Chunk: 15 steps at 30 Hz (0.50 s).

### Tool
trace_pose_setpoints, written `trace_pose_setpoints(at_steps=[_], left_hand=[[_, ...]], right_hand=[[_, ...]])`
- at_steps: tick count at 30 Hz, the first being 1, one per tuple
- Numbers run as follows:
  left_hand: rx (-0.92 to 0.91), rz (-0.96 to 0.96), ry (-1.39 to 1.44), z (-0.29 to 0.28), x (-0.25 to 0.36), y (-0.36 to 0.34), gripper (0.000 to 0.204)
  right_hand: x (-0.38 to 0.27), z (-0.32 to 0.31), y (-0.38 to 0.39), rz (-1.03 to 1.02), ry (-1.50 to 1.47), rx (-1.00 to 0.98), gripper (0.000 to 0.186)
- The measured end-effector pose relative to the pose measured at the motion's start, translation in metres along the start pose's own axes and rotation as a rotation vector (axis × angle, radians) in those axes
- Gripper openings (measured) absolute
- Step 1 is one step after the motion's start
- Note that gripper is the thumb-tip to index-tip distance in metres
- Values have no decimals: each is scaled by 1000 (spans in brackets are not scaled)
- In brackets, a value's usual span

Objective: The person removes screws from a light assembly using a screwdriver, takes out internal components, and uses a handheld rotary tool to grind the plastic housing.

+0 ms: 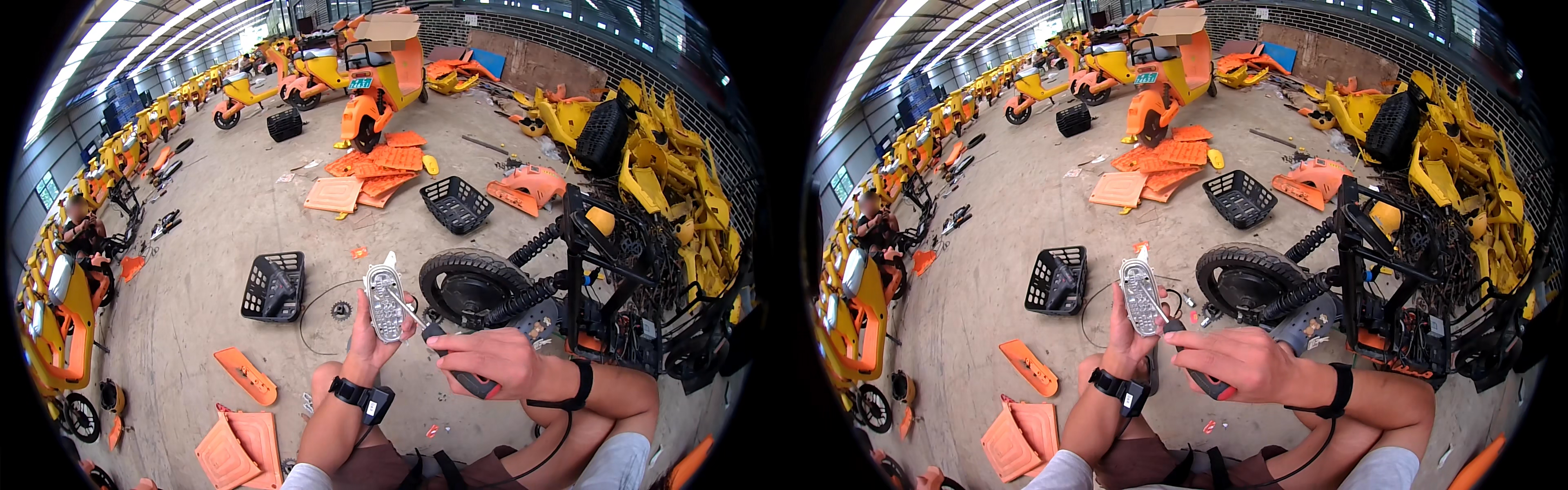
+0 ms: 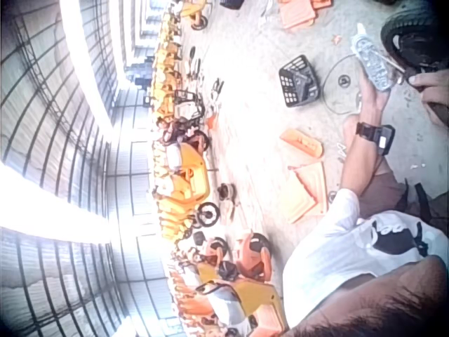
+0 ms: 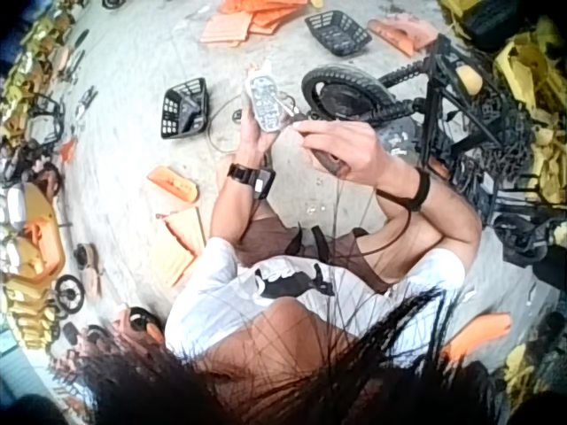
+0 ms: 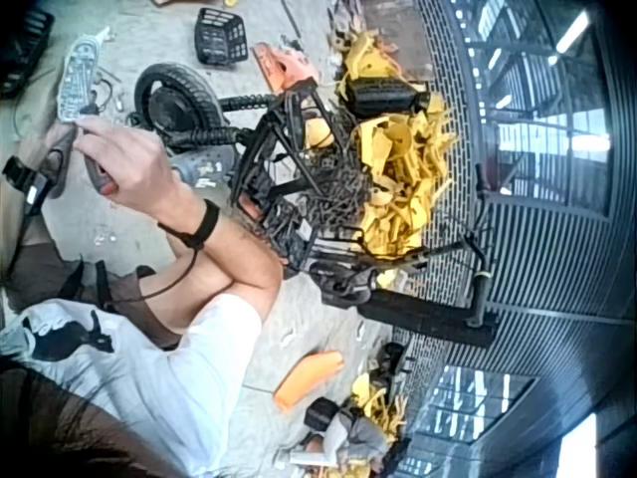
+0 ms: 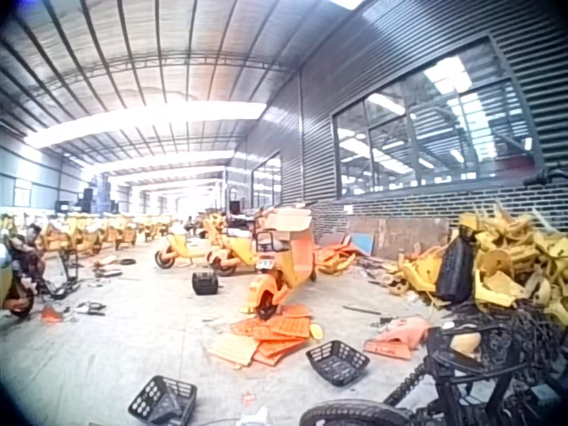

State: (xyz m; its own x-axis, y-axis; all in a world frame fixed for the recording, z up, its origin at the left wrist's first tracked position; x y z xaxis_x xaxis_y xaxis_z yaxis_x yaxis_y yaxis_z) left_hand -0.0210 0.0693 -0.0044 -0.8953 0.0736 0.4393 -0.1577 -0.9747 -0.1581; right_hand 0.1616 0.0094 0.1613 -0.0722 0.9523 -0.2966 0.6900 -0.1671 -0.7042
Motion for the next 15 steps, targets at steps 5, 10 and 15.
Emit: trace_pose_setpoints(at_steps=[5,10,15], left_hand=[[36,6,-34,-1,0,0,64],[-21,3,11,1,0,-1,65],[-38,5,23,-1,0,0,66]], right_hand=[[1,1,3,-32,-8,36,36],[0,1,3,-18,-20,20,35],[0,-2,1,-13,-15,30,34]])
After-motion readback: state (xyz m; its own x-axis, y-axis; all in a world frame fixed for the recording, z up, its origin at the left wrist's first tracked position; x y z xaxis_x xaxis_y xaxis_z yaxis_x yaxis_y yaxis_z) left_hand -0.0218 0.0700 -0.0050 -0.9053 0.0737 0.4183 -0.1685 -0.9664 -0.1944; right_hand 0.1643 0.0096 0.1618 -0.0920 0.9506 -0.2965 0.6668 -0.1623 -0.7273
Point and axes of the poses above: each hand's wrist, its own y-axis away from the middle knuckle, its own z-axis out of the palm, x = y × z, the point moved 6 cm from there along -y, towards the middle knuckle, and after that the axes turned 5 degrees about -y, right-handed, at the moved point
